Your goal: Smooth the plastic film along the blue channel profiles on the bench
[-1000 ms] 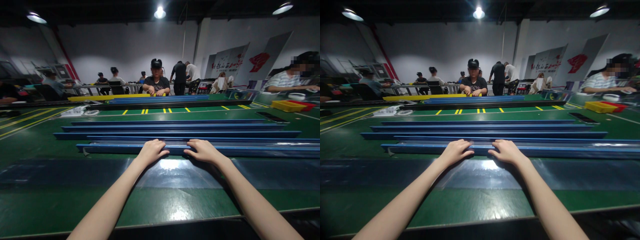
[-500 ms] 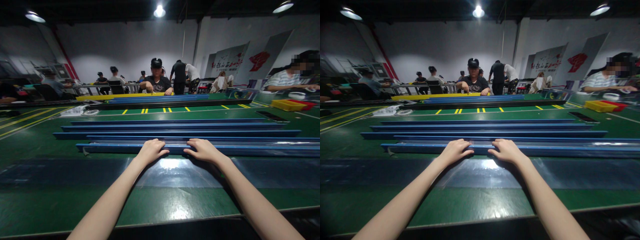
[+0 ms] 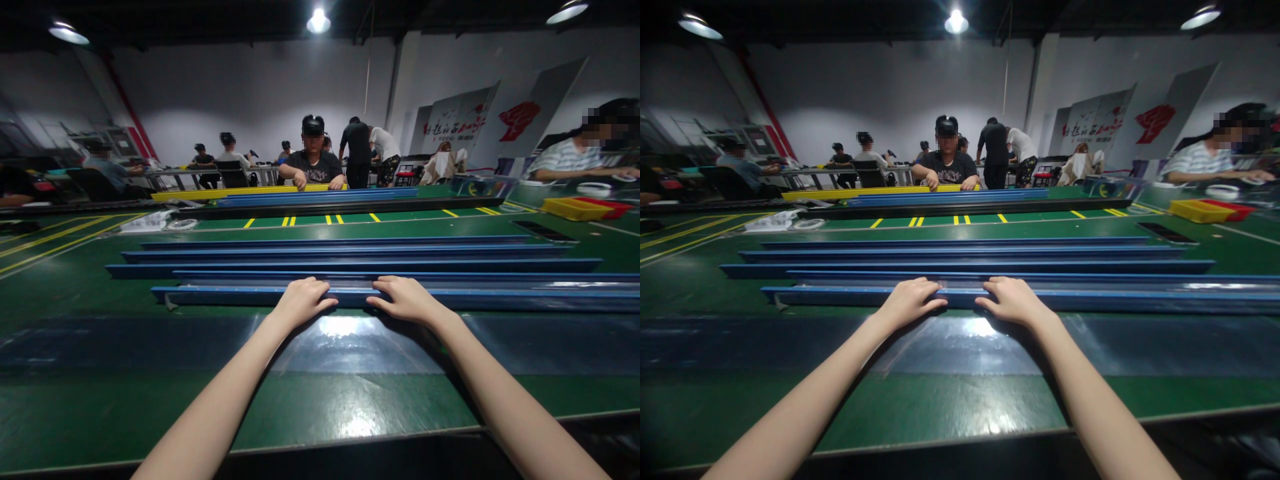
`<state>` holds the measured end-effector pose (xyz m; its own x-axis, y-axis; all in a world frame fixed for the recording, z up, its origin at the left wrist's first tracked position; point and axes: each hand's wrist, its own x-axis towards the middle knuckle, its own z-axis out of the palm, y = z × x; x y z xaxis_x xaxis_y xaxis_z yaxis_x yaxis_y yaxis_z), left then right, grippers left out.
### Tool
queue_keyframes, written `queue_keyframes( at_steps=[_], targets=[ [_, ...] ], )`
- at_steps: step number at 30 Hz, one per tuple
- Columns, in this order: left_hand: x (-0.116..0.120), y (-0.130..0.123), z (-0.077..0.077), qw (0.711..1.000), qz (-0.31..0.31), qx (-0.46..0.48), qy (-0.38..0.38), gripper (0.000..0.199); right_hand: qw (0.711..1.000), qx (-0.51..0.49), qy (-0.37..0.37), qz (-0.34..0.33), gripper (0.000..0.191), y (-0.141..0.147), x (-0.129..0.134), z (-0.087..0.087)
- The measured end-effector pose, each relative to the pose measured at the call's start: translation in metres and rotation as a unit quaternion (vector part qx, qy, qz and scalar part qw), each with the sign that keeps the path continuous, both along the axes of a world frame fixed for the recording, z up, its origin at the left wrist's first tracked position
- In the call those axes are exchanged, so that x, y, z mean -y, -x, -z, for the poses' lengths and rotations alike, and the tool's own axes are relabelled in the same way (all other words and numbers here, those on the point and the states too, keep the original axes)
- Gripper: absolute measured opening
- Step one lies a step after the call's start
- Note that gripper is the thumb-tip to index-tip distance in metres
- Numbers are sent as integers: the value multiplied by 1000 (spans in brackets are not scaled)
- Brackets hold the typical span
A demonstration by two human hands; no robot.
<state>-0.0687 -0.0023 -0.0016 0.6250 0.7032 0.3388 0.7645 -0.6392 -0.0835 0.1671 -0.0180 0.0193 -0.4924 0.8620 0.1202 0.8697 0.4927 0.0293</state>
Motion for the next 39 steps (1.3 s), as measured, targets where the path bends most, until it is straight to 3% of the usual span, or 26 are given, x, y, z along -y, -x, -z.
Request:
queue_keyframes(
  at_steps=[39],
  targets=[
    [1,-3,-1,1000,-12,-10,3,30,1000,5,-12,-7,42,-1,-1,2]
  ],
)
